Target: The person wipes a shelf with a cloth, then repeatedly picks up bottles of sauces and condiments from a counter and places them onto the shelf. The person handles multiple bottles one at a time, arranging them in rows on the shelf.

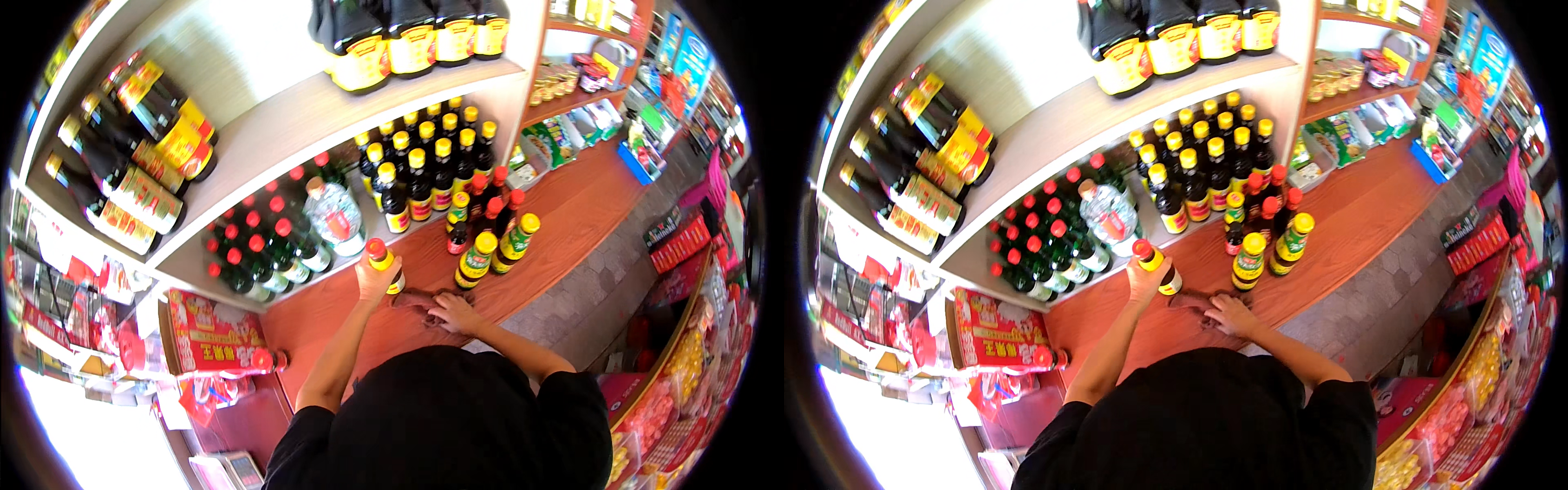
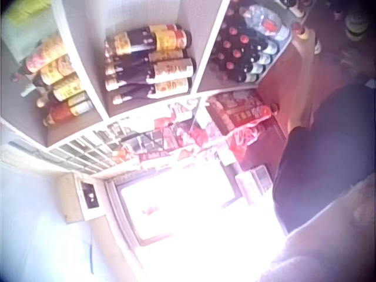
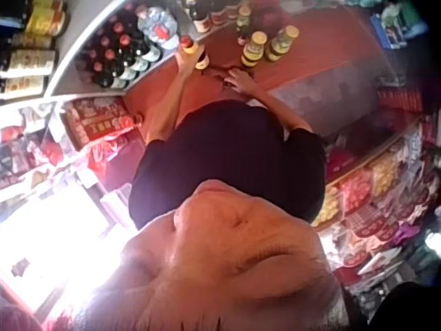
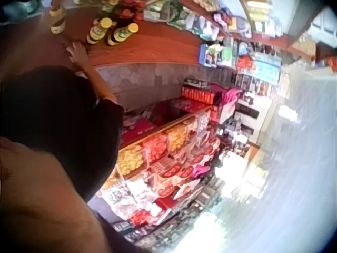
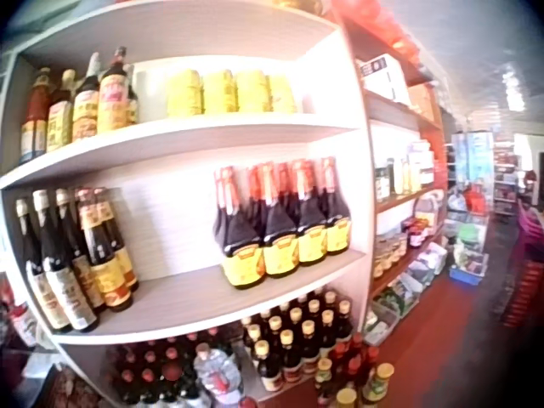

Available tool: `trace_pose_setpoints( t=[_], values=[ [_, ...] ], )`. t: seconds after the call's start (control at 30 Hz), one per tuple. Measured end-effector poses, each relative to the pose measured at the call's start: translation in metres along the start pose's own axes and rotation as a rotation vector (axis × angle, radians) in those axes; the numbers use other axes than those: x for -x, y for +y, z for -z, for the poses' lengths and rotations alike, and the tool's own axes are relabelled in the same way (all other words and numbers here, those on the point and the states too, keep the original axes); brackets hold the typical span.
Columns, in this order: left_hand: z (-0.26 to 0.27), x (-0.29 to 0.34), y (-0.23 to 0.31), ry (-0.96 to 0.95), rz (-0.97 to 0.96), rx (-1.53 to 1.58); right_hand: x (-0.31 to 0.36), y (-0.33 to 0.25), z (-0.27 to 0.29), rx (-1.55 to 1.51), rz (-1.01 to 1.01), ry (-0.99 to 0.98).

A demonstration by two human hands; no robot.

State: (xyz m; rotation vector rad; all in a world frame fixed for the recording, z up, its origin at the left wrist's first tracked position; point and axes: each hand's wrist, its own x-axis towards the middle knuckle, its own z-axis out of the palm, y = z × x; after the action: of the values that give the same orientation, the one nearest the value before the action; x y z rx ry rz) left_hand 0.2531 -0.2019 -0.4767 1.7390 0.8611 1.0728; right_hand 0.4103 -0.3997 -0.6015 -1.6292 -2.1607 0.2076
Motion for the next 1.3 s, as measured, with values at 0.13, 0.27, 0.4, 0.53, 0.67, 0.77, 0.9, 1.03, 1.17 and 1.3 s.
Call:
trace_pose_setpoints(
  t=[0.13, 0.27, 0.4, 0.53, 0.67, 0.77, 0.9, 1.03, 1.17, 1.3],
  values=[
    [0.060, 0.050, 0.015, 0.072, 0.084, 0.007, -0.027, -0.017, 0.023, -0.402, -0.202, 0.098],
    [0.086, 0.085, 0.026, 0.165, 0.132, 0.008, -0.101, -0.103, 0.116, -0.919, -0.248, 0.319],
    [0.090, 0.100, 0.030, 0.132, 0.085, -0.047, -0.166, -0.174, 0.139, -0.637, 0.250, 0.406],
    [0.086, 0.113, -0.026, 0.028, 0.091, -0.377, -0.200, -0.202, 0.086, -0.355, 0.335, 0.615],
    [0.088, 0.130, -0.082, -0.054, 0.035, -0.657, -0.209, -0.197, 0.090, -0.752, 0.208, 0.574],
    [0.083, 0.118, -0.084, 0.006, -0.082, -1.043, -0.200, -0.178, 0.064, -1.226, 0.027, 0.428],
    [0.087, 0.107, 0.012, 0.124, -0.102, -0.145, -0.180, -0.142, 0.035, -1.315, -0.223, 0.163],
    [0.096, 0.113, 0.010, 0.011, 0.007, -0.034, -0.171, -0.124, 0.008, -1.367, -0.284, 0.126],
    [0.116, 0.106, 0.002, -0.218, 0.014, 0.021, -0.141, -0.115, -0.020, -1.169, -0.427, 0.084],
    [0.138, 0.079, 0.001, -0.382, -0.185, 0.145, -0.117, -0.049, -0.072, -0.884, -0.566, 0.115]
  ],
)
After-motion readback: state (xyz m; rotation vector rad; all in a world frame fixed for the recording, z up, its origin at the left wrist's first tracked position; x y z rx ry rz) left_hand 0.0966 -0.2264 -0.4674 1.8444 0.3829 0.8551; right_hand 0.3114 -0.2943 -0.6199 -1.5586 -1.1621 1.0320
